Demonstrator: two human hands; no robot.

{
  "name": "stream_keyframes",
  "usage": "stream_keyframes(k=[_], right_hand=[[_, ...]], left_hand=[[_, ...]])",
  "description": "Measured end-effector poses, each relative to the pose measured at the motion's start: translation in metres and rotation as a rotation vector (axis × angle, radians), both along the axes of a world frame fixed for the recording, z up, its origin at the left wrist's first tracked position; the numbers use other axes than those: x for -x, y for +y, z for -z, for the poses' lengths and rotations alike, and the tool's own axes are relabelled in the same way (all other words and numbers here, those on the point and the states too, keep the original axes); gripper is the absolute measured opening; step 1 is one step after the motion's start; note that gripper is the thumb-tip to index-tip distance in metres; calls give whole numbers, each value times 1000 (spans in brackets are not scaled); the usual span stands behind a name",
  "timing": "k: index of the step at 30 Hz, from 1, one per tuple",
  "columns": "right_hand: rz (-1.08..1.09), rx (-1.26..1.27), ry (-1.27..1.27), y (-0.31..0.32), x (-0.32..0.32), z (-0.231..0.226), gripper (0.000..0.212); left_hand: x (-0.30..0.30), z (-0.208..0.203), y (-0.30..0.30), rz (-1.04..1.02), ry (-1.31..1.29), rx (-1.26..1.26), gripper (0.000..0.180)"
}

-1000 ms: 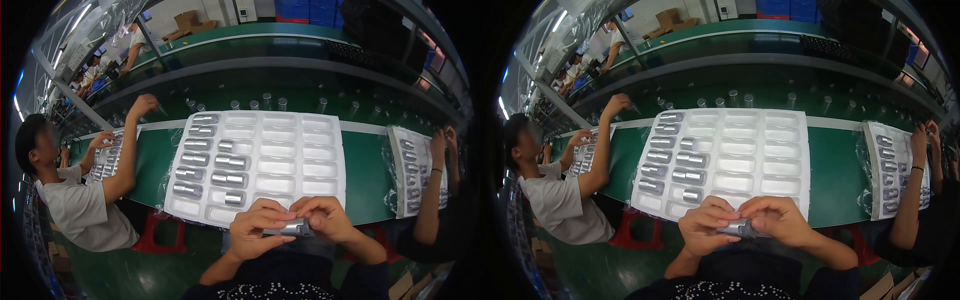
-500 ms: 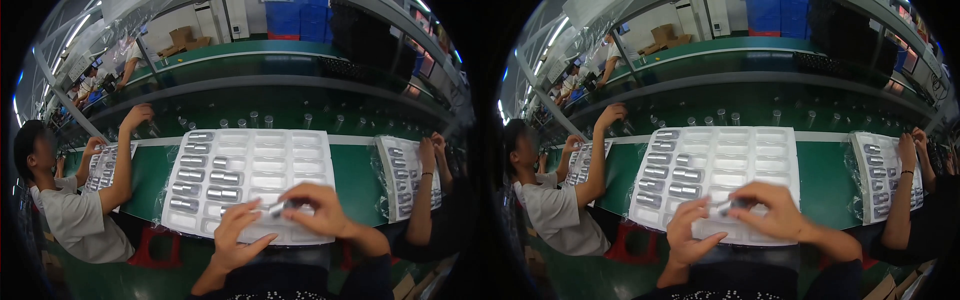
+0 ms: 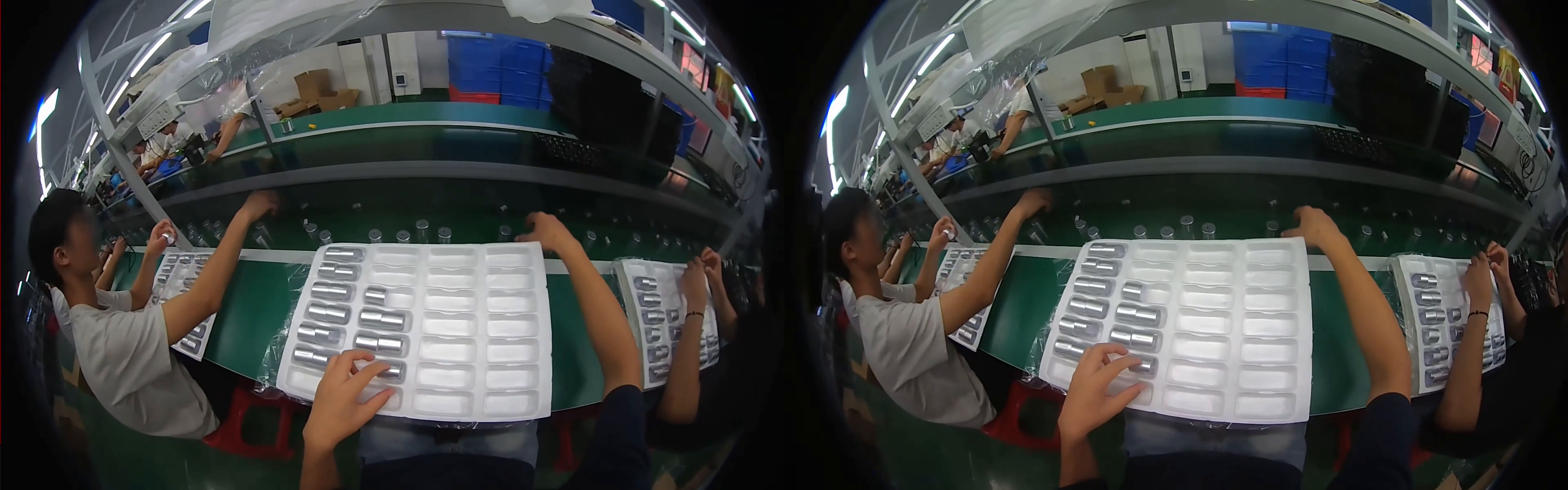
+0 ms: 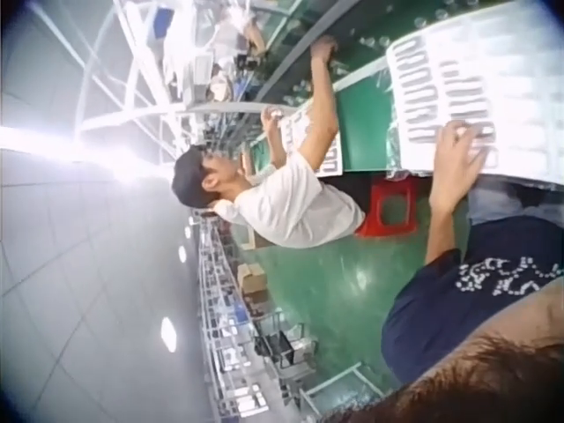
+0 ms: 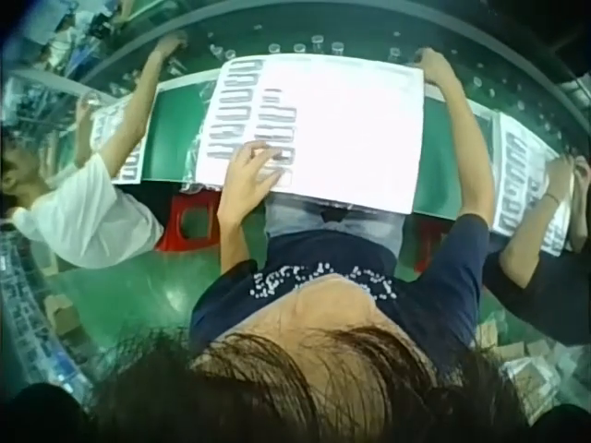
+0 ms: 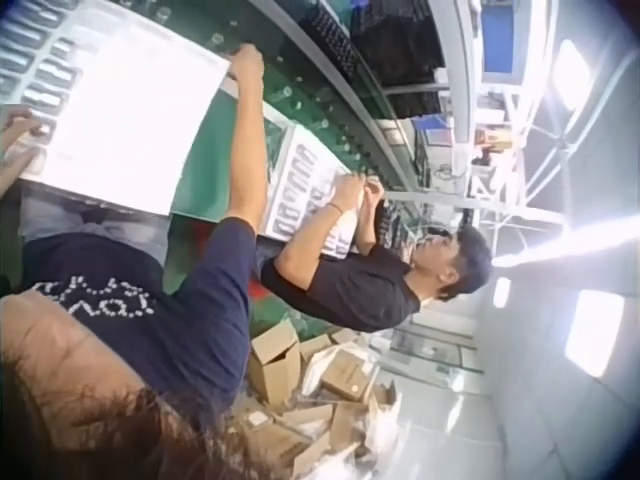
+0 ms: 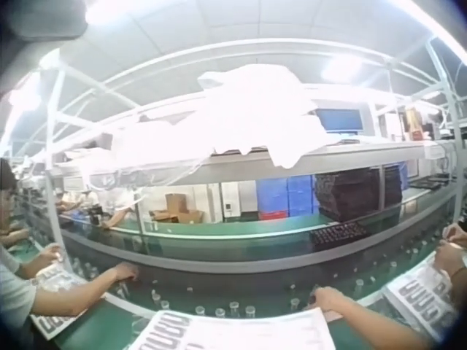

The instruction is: The person assembles cylindrical components by hand, joining two halves of each component and placing the assembled pieces into a plastic tray.

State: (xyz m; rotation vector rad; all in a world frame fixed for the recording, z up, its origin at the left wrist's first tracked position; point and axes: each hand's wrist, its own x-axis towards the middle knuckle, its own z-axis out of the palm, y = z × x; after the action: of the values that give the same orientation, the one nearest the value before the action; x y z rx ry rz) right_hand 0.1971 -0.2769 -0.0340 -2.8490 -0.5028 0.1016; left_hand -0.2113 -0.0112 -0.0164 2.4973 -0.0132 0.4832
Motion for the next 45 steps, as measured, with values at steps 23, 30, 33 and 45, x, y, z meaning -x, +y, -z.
stream_keyframes(k=[23,30,33,45], right_hand=[[11,-1849,556,54,21,-42,26],[38,-1623,1223,29,176,-25,43],[-32,-1297,1115,32,223,-29,35],[-605,-1213,681,13,252,-10,48]], left_hand=[[-18,6,8,174,47,517,34],[-29,20,-40,263,-7,1510,37],[-34,21,-49,296,85,1637,41],[-30,29,-82,289,119,1724,31]])
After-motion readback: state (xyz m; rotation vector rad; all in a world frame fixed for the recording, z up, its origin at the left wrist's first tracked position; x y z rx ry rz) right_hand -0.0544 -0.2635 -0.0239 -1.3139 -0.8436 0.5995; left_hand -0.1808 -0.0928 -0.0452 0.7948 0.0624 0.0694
